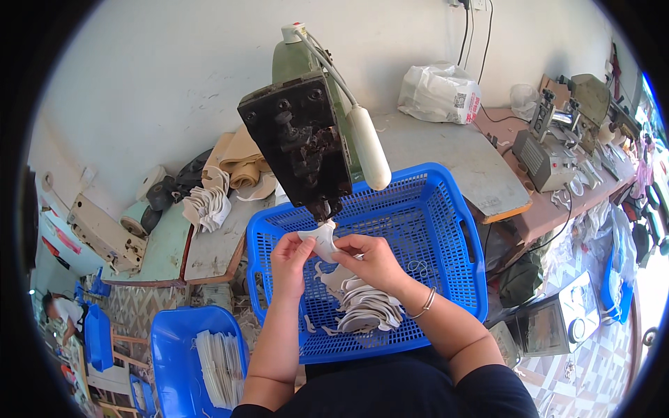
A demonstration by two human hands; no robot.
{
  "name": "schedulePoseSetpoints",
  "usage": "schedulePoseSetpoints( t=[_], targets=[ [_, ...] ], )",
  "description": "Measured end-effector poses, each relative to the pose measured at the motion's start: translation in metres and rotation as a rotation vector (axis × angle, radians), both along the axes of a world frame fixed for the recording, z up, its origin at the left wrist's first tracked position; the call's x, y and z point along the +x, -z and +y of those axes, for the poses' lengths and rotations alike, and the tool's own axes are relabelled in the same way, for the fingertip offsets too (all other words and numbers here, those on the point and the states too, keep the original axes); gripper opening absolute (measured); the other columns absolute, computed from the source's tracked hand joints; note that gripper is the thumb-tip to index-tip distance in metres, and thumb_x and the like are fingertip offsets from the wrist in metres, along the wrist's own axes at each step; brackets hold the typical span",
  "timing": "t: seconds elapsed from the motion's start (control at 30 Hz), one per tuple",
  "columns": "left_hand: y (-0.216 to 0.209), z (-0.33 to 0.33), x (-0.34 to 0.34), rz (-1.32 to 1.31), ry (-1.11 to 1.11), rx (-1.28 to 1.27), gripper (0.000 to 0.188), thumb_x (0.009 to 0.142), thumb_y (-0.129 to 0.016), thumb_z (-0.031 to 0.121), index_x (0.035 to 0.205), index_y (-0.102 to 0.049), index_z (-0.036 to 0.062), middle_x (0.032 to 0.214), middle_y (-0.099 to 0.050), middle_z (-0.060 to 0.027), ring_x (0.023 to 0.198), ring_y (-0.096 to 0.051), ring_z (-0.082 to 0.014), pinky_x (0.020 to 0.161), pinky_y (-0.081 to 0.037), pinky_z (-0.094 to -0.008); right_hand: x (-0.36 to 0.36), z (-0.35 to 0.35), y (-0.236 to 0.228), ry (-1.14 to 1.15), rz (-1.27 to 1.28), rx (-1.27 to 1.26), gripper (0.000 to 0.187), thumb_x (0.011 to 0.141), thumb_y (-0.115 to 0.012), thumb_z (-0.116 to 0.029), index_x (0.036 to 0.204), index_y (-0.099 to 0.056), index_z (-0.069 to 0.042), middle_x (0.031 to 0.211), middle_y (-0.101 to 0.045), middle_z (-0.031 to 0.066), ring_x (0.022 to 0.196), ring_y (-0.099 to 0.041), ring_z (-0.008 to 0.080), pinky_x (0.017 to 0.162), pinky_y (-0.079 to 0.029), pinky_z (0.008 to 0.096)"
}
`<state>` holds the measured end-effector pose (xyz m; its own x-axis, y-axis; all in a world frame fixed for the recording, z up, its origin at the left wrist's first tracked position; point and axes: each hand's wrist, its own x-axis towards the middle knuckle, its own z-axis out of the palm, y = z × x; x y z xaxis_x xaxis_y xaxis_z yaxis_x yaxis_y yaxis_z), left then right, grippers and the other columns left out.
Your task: The person repeatedly places white fabric pieces under a manual press to punch out shapes, collecting the finished pieces in a blue basket. After processing a batch, the person carries the basket across the workshop and places it on a table.
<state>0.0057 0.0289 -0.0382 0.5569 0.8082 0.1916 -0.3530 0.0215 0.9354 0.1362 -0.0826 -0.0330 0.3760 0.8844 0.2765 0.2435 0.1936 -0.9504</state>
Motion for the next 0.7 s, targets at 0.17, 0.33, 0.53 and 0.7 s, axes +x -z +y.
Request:
schedulePoseSetpoints(
  t=[0.17, 0.33, 0.53, 0.7],
  targets=[
    [0.007, -0.007, 0.001, 0.055, 0.054, 0.003, 0.017, 0.080, -0.067, 0.012, 0.091, -0.059, 0.0005, 0.079, -0.062, -0.0042, 0.070, -0.056, -0.0088, 0.067, -0.045, -0.0220, 0.014, -0.013, -0.011, 0.031, -0.083, 0.008, 0.018, 0.077, -0.064, -0.008, 0.093, -0.064, 0.001, 0.082, -0.065, 0.0083, 0.075, -0.061, 0.0127, 0.070, -0.049, 0.0267],
    [0.013, -0.014, 0.007, 0.031, 0.043, -0.082, 0.017, 0.080, -0.066, 0.012, 0.090, -0.060, 0.0009, 0.081, -0.063, -0.0054, 0.072, -0.058, -0.0104, 0.067, -0.046, -0.0231, 0.028, -0.015, -0.031, -0.001, -0.307, 0.034, 0.018, 0.075, -0.064, -0.006, 0.091, -0.065, 0.001, 0.079, -0.064, 0.0108, 0.070, -0.062, 0.0166, 0.065, -0.049, 0.0274],
    [0.022, -0.014, 0.008, 0.011, 0.066, -0.122, 0.016, 0.081, -0.065, 0.013, 0.090, -0.060, 0.0013, 0.082, -0.063, -0.0065, 0.072, -0.059, -0.0116, 0.067, -0.046, -0.0233, 0.038, -0.013, -0.044, -0.074, -0.410, 0.009, 0.017, 0.073, -0.065, -0.006, 0.088, -0.065, 0.000, 0.079, -0.064, 0.0110, 0.069, -0.062, 0.0202, 0.063, -0.050, 0.0288],
    [0.021, -0.016, 0.007, 0.021, 0.083, -0.079, 0.016, 0.081, -0.065, 0.012, 0.090, -0.060, 0.0008, 0.082, -0.063, -0.0054, 0.072, -0.057, -0.0093, 0.068, -0.044, -0.0211, 0.047, -0.009, -0.048, -0.130, -0.458, 0.041, 0.017, 0.072, -0.065, -0.007, 0.087, -0.066, 0.000, 0.079, -0.064, 0.0121, 0.070, -0.063, 0.0225, 0.064, -0.050, 0.0294]
  ],
)
